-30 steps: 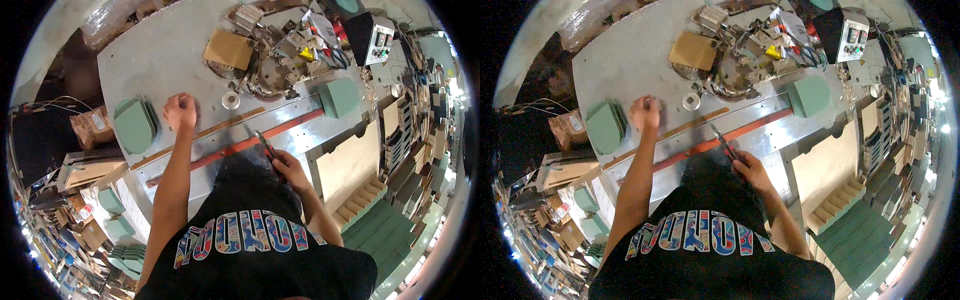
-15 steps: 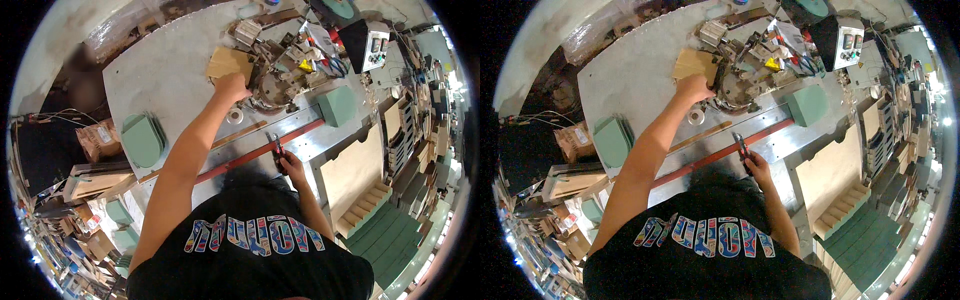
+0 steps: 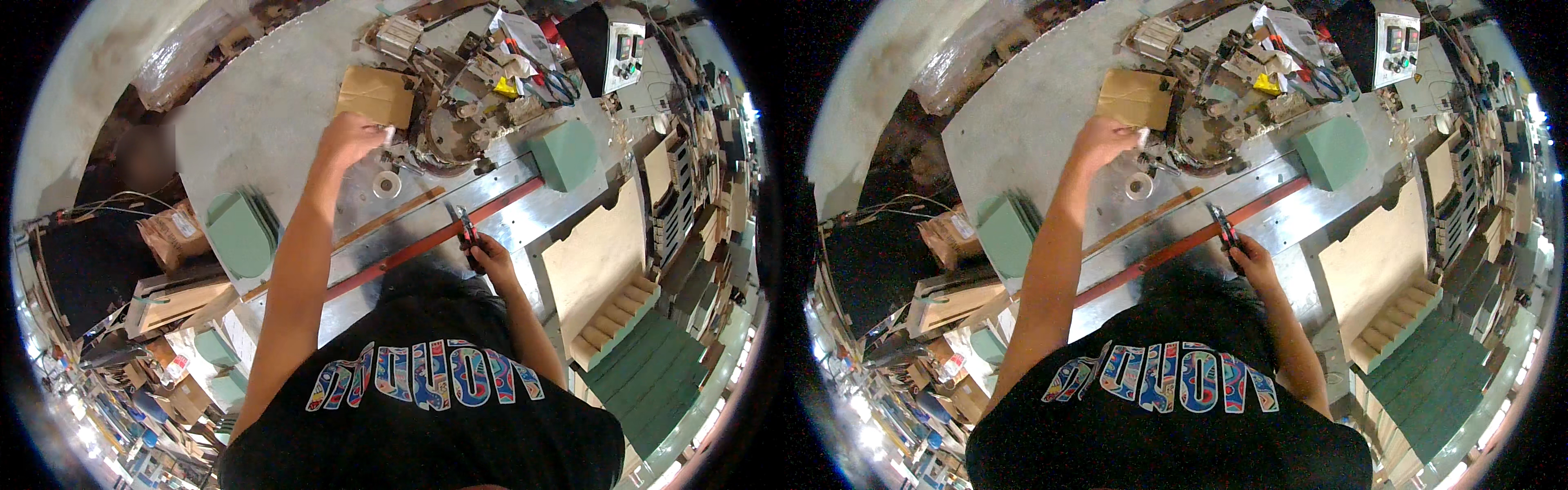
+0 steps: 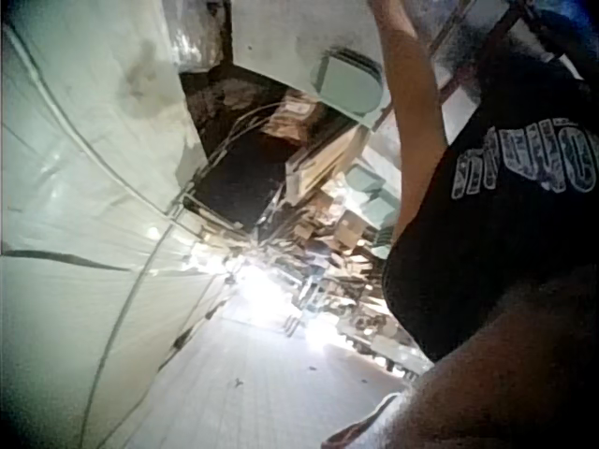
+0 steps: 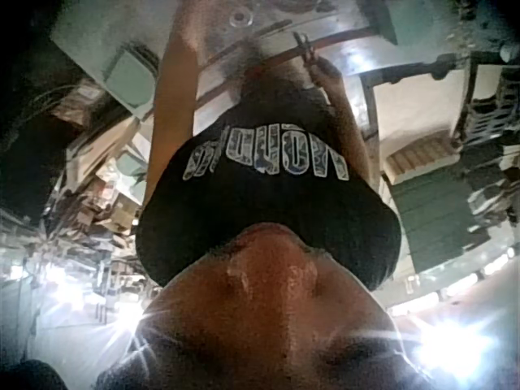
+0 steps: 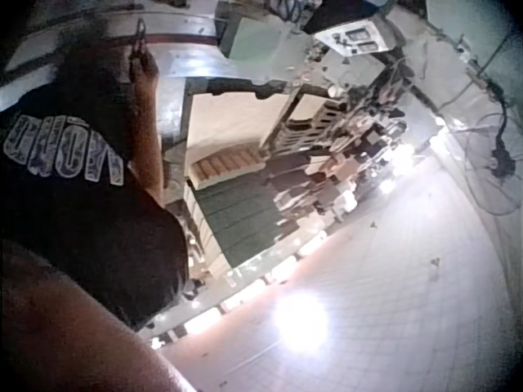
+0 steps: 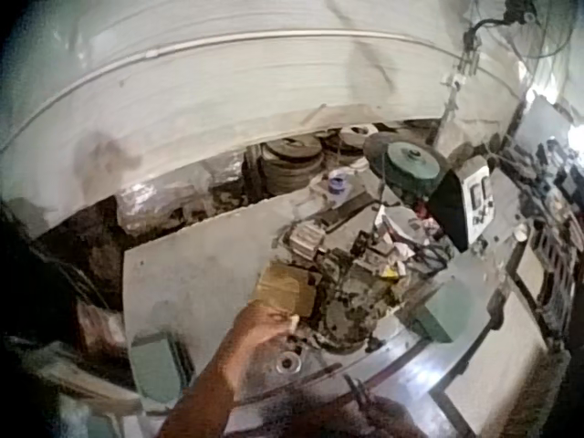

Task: The person holds several green-surfaced wooden furniture components at a workbench, turning them over to inspect the edges. The person then uses a hand tool to trim or finish the edge of a component on the table.

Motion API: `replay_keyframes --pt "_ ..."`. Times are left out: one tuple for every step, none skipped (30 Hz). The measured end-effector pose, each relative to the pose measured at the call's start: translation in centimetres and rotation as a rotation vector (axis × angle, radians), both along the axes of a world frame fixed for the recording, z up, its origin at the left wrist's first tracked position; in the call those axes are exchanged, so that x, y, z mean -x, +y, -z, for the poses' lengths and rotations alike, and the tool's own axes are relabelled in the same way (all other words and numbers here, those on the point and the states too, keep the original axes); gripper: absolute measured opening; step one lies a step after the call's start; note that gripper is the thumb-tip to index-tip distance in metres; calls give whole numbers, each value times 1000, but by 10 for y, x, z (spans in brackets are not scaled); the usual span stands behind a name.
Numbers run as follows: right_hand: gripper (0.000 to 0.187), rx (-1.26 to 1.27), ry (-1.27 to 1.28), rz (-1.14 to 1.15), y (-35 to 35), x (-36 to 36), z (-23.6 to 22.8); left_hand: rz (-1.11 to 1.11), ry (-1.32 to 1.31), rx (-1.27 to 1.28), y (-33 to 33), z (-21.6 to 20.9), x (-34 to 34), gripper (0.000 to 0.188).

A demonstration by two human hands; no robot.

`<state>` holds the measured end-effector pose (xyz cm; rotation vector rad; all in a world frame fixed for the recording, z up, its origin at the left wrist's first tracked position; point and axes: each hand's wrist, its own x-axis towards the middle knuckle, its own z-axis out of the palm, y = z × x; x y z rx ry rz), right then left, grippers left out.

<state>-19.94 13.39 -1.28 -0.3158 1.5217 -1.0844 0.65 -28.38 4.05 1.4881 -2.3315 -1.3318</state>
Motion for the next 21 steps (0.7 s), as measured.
replay_keyframes --pt "44 11 5 7 0 -1 -2 -62 -22 -30 -3 -13 -13 41" --pt "44 -1 3 -2 0 -1 -1 -129 -21 -63 -10 -13 -31 40" --pt "44 -12 1 -15 1 1 -1 -200 -19 -94 -16 -9 -51 39" --pt "44 -22 -1 -28 0 1 -1 -270 -16 -124 -21 -5 -70 38" --pt "45 -37 18 -65 -4 2 -8 -300 -15 -123 -27 1 -88 37" --pt "45 -30 31 -56 -4 2 -7 -330 -12 -120 -35 10 -105 36" --pt "46 -22 39 -47 -2 2 -5 -362 -12 -113 -41 19 -119 35" --pt "46 -10 42 -46 -2 2 -1 -363 -20 -109 -47 32 -132 34" --pt "47 -41 22 -74 -5 5 -4 -366 -34 -102 -54 45 -148 33" --pt "48 22 72 -53 -5 0 -1 -359 -42 -102 -58 42 -157 32" --pt "48 14 45 -62 -4 1 -1 -338 -115 -77 -60 40 -164 31" --pt "49 1 24 -70 -2 3 -7 -313 -182 -58 -56 33 -157 30" --pt "48 -69 18 -48 -4 1 -16 -287 -249 -39 -54 26 -155 30" --pt "48 -59 39 -61 -6 -1 -12 -290 -284 -6 -57 27 -160 30" --pt "47 -53 62 -75 -6 0 -9 -293 -318 22 -59 35 -164 30" --pt "47 -48 89 -84 -6 1 -8 -290 -348 49 -60 42 -166 30" --pt "47 -33 110 -93 -6 1 -6 -300 -357 75 -59 47 -170 30" --pt "47 -24 102 -82 -6 1 -6 -308 -362 100 -59 49 -170 30" --pt "47 -14 94 -71 -5 1 -6 -316 -368 126 -58 50 -169 30" --pt "47 -5 86 -61 -5 0 -6 -312 -400 154 -58 51 -168 30" --pt "45 -29 83 -59 -7 -2 -12 -306 -431 182 -57 48 -165 30"
